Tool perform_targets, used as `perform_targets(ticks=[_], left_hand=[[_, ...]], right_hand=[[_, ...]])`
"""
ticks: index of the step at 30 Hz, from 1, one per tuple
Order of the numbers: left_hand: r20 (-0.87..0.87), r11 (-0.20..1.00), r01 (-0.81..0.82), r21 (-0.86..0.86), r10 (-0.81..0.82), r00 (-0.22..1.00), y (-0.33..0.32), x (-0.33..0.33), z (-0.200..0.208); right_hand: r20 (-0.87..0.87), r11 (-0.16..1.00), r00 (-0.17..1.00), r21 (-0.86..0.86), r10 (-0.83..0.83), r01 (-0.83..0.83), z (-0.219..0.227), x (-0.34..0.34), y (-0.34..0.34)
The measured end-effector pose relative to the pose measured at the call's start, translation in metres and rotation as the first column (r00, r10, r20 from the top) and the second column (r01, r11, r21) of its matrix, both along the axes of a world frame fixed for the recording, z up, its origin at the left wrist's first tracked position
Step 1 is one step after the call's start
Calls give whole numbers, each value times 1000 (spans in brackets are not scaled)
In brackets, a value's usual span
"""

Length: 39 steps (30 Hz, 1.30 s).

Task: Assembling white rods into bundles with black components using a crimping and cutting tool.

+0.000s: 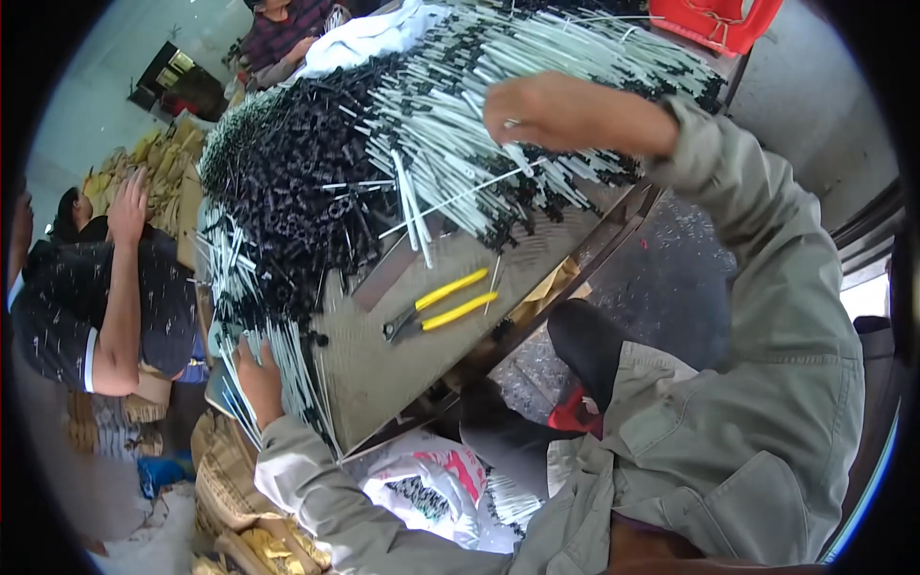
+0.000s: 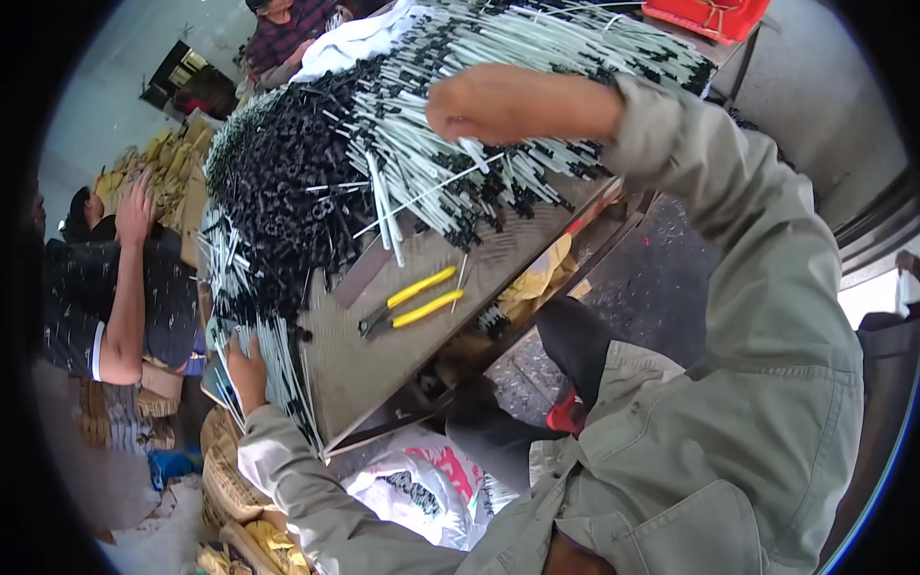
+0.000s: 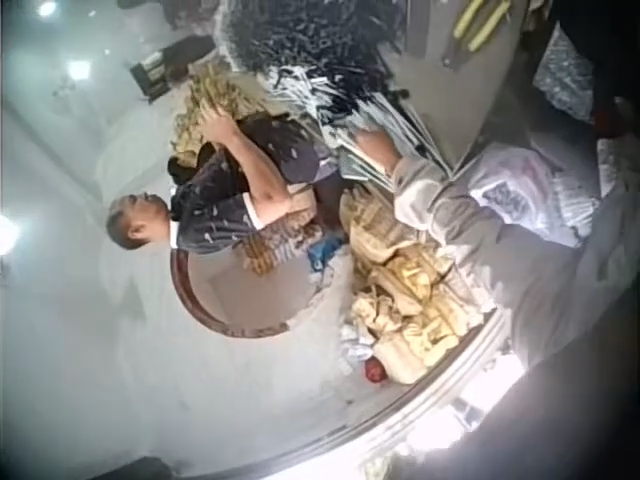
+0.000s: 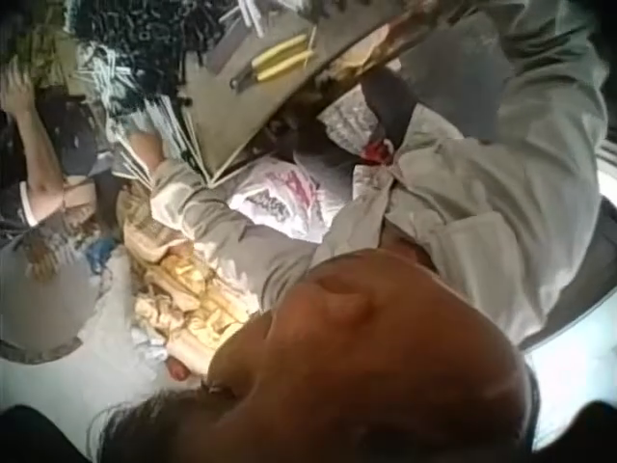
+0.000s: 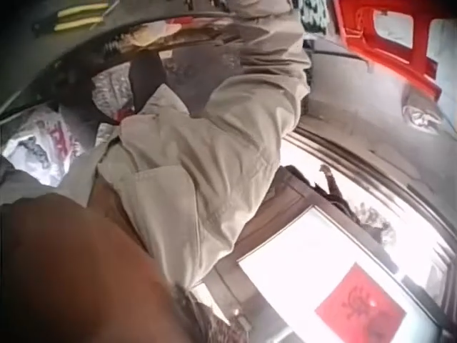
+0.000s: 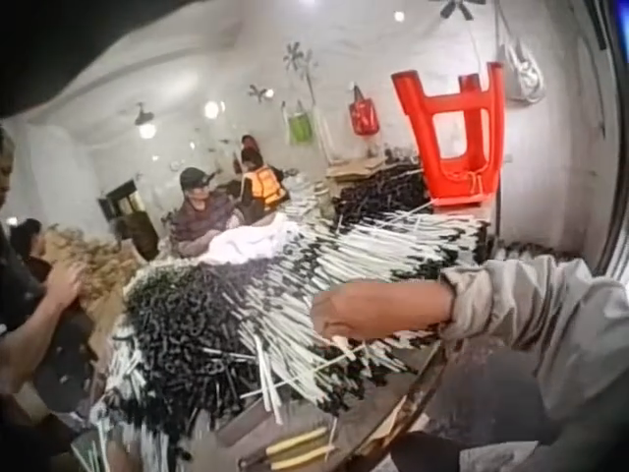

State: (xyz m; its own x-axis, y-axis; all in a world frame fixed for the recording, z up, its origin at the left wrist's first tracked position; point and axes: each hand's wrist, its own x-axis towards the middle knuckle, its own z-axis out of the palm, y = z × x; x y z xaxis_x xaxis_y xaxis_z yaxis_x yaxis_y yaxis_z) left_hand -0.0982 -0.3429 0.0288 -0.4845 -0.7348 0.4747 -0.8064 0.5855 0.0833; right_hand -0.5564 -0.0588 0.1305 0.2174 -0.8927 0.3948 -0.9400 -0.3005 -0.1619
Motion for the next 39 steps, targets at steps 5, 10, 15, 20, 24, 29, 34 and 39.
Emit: perform_targets(ticks=[5,10,15,20,24,29,34,39], left_hand=[[-75,986,142,-92,-149,986,13,-12,28],[-43,968,221,-115,-227,973,60,-17,49],[232,964,231,-134,-196,953,144,-23,53],[323,975,212,-57,-183,928,198,-26,31],[-249,868,384,316,-314,916,236,-58,22],[-869,567,789,235,-241,432,269,-117,25],[-978,555,809,194,42,205,314,-158,42],[-917,621,772,136,375,-140,314,-154,36]], right_hand=[[-145,962,952,9,-269,273,3,-41,-83],[-241,879,864,75,-442,470,-4,-31,-101],[45,729,729,95,-683,678,5,-52,-98],[413,637,811,-505,-415,583,48,-30,-58],[601,650,778,-668,184,362,75,37,26],[647,933,754,-331,117,139,18,101,99],[713,978,670,-170,206,-120,-41,141,95],[452,967,867,37,208,-251,-33,101,36]])
